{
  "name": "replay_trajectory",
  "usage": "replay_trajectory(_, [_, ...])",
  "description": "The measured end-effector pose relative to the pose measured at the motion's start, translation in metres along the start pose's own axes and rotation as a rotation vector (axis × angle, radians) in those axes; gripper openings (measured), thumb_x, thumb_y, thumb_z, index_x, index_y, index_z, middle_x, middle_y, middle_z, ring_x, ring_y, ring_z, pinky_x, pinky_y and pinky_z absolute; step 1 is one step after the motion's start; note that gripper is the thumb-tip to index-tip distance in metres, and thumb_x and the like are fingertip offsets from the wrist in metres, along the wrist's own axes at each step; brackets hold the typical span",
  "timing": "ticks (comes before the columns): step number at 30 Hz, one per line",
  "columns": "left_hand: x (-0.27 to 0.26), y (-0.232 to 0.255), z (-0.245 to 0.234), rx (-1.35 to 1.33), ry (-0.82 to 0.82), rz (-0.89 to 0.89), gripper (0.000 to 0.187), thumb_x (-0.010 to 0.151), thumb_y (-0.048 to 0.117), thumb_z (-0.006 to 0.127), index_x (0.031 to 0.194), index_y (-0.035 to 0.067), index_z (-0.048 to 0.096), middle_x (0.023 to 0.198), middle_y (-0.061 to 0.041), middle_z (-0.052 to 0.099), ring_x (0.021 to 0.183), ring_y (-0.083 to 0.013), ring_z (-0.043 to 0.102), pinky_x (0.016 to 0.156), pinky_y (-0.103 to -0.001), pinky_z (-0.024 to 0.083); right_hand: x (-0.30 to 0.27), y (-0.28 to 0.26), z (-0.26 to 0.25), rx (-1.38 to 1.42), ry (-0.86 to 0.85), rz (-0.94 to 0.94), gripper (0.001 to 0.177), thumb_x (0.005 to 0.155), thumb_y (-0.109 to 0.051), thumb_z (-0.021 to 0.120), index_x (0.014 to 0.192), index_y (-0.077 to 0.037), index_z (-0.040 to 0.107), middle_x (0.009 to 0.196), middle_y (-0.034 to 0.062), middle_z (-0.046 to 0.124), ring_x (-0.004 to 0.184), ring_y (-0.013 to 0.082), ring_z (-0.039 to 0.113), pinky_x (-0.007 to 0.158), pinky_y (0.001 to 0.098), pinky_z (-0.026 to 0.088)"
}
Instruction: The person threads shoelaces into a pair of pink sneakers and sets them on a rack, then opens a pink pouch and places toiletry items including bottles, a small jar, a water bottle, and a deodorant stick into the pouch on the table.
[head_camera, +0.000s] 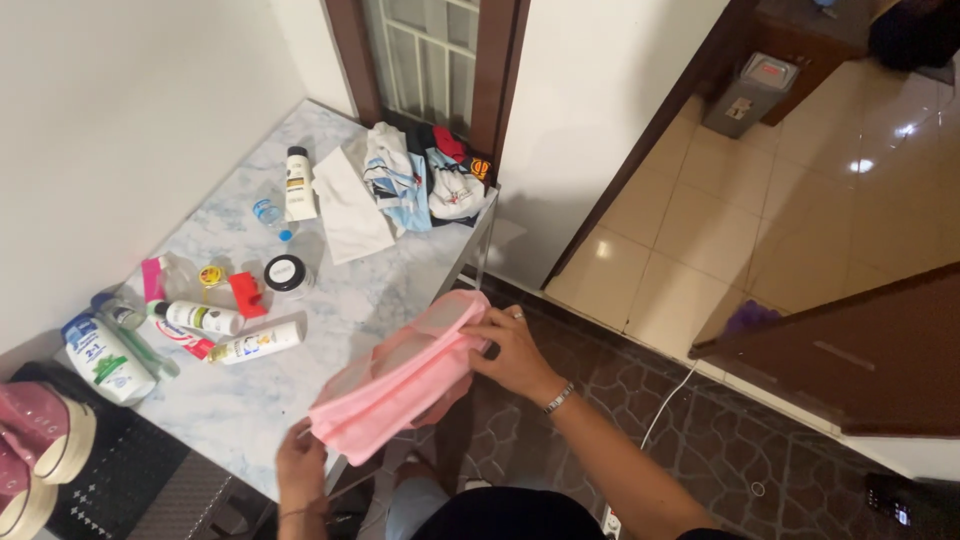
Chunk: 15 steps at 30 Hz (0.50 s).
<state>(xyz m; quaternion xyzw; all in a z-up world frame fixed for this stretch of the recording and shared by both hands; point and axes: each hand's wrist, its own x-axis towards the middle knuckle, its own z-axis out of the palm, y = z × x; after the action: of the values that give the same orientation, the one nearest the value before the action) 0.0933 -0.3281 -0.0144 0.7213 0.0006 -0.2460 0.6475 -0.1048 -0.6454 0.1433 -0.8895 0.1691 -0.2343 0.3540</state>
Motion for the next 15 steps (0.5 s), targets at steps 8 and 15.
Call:
replay_trajectory(8, [0.037,0.026,0.008,-0.061,0.074,-0.018,0.035,0.098,0.005,0.06,0.132,-0.004,0.052,0.117,-0.016,0.064,0.102,-0.0225,0.063,0.089,-0.038,0.054,0.048,0.002,0.022,-0.04,-0.02,-0.033,0.036,0.083,-0.02,0.077,0.118,-0.013,0.076,0.103,0.0036,0.061,0.102,0.0282,0.047,0.095,0.0364,0.045])
replay_trajectory(15, [0.075,0.034,0.029,-0.089,0.091,-0.074,0.029,0.103,0.006,0.053,0.129,-0.006,0.051,0.118,-0.016,0.061,0.104,-0.0212,0.063,0.091,-0.036,0.057,0.083,-0.033,0.078,-0.404,-0.156,-0.337,0.03,0.078,-0.027,0.074,0.105,-0.017,0.075,0.116,0.007,0.064,0.117,0.0286,0.057,0.095,0.0546,0.04])
